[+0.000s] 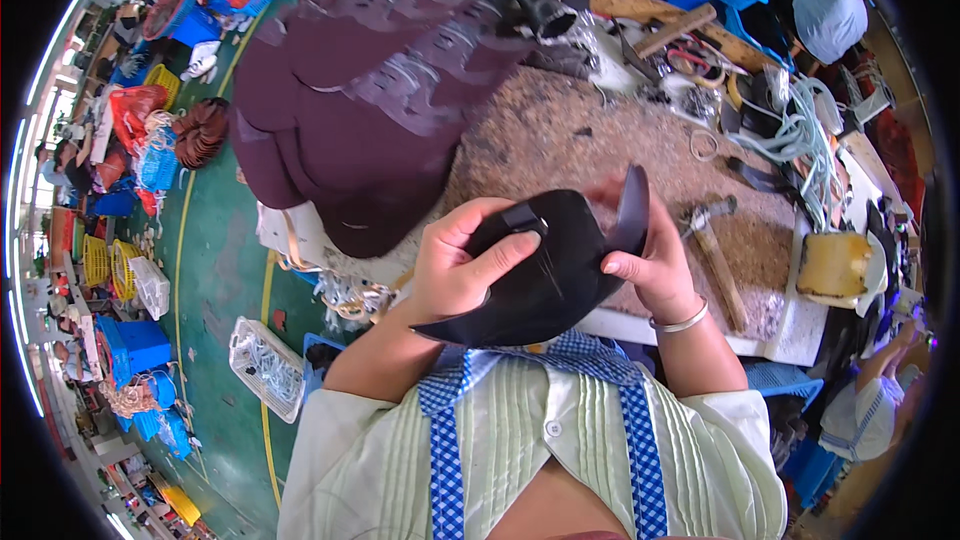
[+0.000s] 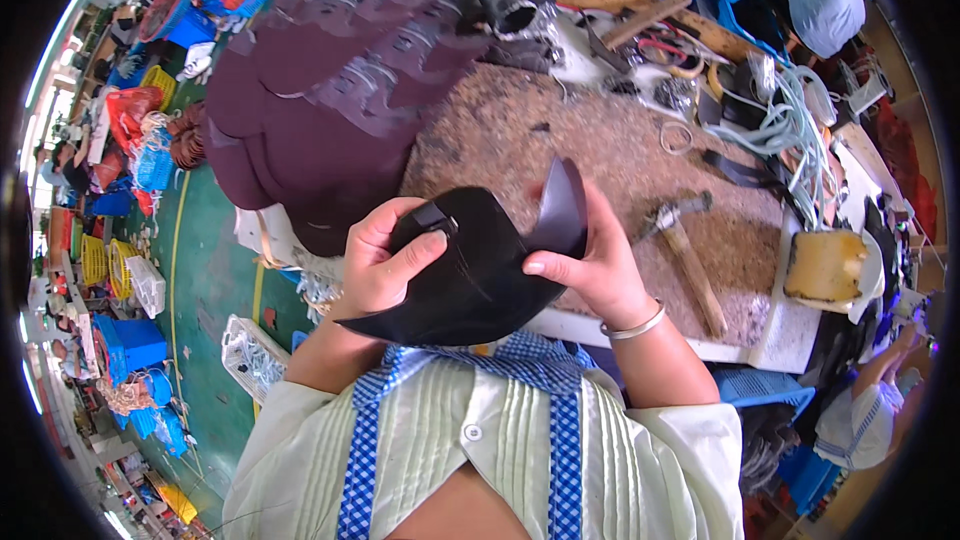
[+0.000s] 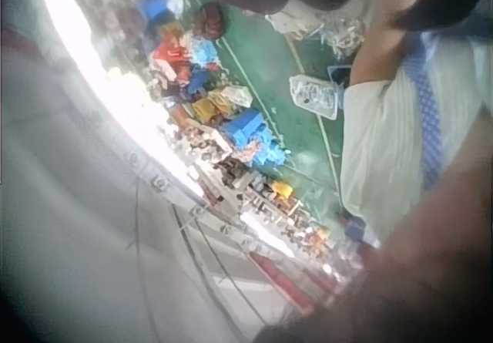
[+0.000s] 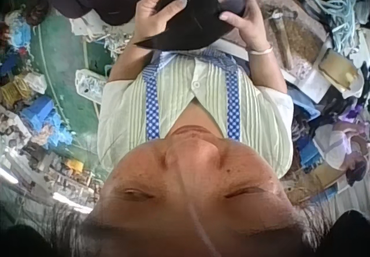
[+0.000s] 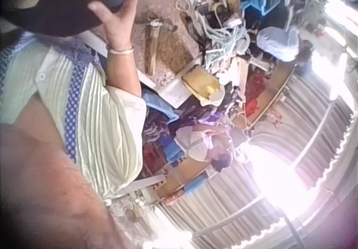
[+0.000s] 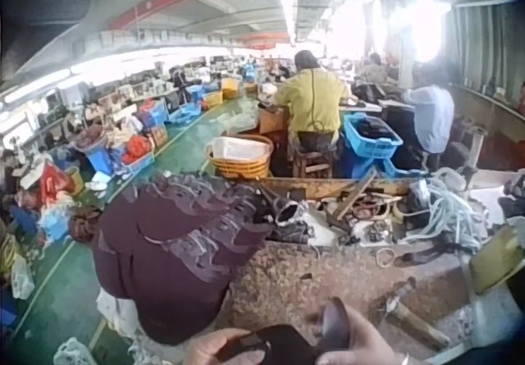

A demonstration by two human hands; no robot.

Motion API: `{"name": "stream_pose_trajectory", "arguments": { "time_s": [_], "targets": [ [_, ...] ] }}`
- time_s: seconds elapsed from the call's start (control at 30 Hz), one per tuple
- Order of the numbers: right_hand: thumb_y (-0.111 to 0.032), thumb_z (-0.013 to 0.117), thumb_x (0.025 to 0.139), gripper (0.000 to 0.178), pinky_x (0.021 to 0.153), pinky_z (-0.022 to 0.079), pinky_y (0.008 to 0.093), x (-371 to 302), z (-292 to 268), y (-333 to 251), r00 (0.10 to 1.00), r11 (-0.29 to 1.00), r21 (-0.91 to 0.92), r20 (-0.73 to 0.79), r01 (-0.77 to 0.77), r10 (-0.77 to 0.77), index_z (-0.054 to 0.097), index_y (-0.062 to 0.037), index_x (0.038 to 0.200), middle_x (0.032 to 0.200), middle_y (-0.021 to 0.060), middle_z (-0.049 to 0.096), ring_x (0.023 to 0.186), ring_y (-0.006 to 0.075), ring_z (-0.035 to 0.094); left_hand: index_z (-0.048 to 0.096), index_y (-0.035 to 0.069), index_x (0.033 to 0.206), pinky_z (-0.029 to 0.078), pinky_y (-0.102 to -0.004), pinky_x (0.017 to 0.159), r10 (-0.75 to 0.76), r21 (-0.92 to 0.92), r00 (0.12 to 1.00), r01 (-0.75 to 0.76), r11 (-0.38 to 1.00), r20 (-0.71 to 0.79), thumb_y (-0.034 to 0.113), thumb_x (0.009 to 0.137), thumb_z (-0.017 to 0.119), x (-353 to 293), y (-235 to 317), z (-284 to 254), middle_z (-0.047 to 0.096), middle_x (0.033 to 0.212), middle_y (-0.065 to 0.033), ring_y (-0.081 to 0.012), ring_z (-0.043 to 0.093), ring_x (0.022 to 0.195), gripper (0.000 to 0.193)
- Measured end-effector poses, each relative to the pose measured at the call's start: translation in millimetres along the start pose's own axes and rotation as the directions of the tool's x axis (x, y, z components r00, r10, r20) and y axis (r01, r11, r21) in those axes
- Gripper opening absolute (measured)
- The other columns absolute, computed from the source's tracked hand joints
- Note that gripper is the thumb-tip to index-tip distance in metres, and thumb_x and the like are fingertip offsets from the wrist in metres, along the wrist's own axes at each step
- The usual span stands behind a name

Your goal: Hammering shoe upper components to secure adhesive or flatten material on a work surface.

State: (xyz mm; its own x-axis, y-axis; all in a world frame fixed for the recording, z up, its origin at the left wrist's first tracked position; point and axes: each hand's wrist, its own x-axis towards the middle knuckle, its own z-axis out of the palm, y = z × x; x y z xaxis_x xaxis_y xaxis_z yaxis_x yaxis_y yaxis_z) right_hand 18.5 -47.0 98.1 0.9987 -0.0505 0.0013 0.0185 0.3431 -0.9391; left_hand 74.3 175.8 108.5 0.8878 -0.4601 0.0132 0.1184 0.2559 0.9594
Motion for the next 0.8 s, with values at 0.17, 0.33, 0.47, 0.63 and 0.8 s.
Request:
{"name": "stream_pose_trajectory", "arguments": {
  "time_s": [0.17,0.33,0.47,0.63,0.8],
  "targets": [
    [0.001,0.078,0.084,0.032,0.085,0.052,0.0286,3,-2,-2,0.946,0.946,-0.324,-0.305,0.001,-0.106,0.067,0.0001,0.114,0.103,0.0052,0.071,0.093,0.0147,0.065,0.063,-0.001,0.119,0.05,-0.0217,0.075,0.222,0.207,0.967,-0.194,0.959,-0.123,0.007,0.09,0.075,47,-21,-43,0.068,0.095,-0.0013,-0.0053,0.061,0.085,0.032],
    [-0.002,0.068,0.086,0.028,0.083,0.054,0.04,62,-41,-37,0.726,-0.12,-0.981,0.195,0.154,-0.659,0.067,-0.0008,0.114,0.107,0.0157,0.068,0.094,0.0352,0.065,0.064,0.001,0.116,0.052,-0.0376,0.092,0.605,0.95,0.781,-0.285,0.127,0.154,0.01,0.084,0.074,137,16,-117,0.067,0.113,-0.0163,-0.0326,0.066,0.106,0.034],
    [-0.013,0.073,0.084,0.046,0.093,0.049,0.0443,63,-52,0,0.937,-0.106,-0.973,0.225,0.203,-0.268,0.059,0.0013,0.126,0.117,0.0182,0.065,0.108,0.0338,0.063,0.064,0.002,0.115,0.051,-0.0445,0.097,0.64,0.968,0.728,-0.214,-0.131,0.247,0.007,0.089,0.062,230,22,-200,0.064,0.12,-0.0192,-0.0386,0.061,0.112,0.027],
    [-0.008,0.074,0.079,0.023,0.083,0.052,0.0414,28,-41,5,0.898,0.14,-0.925,0.295,0.354,-0.326,0.067,-0.0041,0.101,0.105,0.0116,0.068,0.095,0.0298,0.066,0.044,0.009,0.146,0.045,-0.0443,0.105,0.452,0.994,0.89,0.097,-0.045,-0.067,0.02,0.096,0.061,307,25,-284,0.06,0.132,-0.0224,-0.0383,0.056,0.124,0.054],
    [-0.006,0.081,0.074,0.021,0.065,0.054,0.0356,-11,-65,2,0.912,0.293,-0.931,0.085,0.216,-0.401,0.065,-0.0047,0.086,0.089,0.0095,0.068,0.076,0.0269,0.066,0.063,0.01,0.118,0.052,-0.0429,0.087,0.385,0.992,0.919,-0.049,-0.112,0.089,0.019,0.078,0.082,296,60,-261,0.068,0.109,-0.0156,-0.0338,0.065,0.102,0.045]
  ]
}}
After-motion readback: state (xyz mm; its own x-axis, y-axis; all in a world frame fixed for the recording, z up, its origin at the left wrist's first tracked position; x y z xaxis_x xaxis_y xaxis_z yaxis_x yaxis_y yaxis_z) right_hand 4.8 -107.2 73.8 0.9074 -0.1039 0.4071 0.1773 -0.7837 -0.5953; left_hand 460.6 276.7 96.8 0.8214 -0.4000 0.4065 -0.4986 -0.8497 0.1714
